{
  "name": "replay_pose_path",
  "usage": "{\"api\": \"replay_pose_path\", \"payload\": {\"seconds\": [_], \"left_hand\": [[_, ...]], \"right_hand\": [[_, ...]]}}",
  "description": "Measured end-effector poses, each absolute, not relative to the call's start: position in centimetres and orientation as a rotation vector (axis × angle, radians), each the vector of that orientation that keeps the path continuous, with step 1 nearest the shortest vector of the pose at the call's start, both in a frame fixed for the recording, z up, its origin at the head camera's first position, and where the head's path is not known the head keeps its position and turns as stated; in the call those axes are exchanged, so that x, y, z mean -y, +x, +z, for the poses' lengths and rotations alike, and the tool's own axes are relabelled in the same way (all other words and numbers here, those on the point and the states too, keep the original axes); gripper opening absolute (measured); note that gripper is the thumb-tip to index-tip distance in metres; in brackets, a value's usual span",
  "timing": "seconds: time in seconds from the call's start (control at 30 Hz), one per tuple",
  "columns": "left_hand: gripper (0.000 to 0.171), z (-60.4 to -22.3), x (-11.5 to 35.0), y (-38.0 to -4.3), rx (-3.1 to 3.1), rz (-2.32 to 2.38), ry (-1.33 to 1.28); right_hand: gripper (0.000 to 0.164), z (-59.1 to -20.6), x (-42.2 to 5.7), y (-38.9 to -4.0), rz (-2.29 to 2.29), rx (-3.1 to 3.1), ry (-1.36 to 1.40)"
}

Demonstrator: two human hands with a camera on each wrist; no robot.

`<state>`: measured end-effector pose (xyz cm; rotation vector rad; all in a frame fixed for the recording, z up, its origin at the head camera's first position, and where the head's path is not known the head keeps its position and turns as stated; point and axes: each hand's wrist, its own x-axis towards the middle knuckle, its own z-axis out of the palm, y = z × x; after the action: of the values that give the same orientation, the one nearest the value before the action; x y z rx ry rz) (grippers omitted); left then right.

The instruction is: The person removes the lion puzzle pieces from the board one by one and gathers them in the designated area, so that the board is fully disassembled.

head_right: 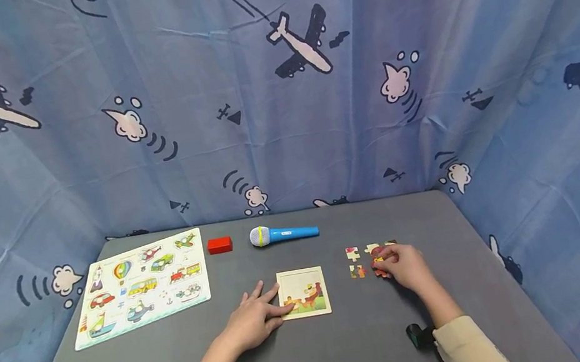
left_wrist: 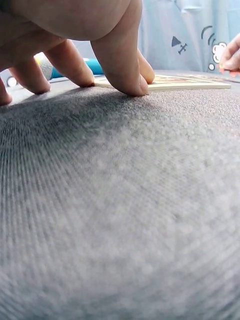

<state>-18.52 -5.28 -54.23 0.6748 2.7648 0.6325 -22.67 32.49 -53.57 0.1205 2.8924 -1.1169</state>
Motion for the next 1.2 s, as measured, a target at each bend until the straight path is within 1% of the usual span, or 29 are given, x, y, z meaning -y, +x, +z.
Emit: {"api": "replay_pose_path", "payload": {"seconds": [0.17,0.37,0.53,0.73,0.9,1.2], "left_hand": [[0.036,-54.1,5.1,-18.5,-2.775,0.616,0.67],[0.036,-54.2,4.9,-18.4,-2.776,0.611,0.709],[0.036,-54.2,5.0,-18.4,-2.781,0.602,0.709],[0.035,-54.3,5.1,-18.4,-2.785,0.615,0.69],[0.035,-54.1,5.2,-18.3,-2.796,0.626,0.691],[0.035,-54.3,5.2,-18.3,-2.778,0.641,0.672]], "right_hand": [[0.03,-53.9,-32.5,-22.9,-1.022,-2.88,0.158],[0.027,-53.9,-32.9,-22.8,-0.939,-2.929,0.195],[0.029,-53.2,-32.6,-22.7,-0.99,-2.946,0.172],[0.028,-50.7,-30.9,-22.7,-1.036,-3.009,0.07],[0.034,-48.8,-28.9,-22.5,-1.078,-2.992,0.006],[0.036,-48.6,-25.5,-22.4,-1.142,-2.903,-0.06]]}}
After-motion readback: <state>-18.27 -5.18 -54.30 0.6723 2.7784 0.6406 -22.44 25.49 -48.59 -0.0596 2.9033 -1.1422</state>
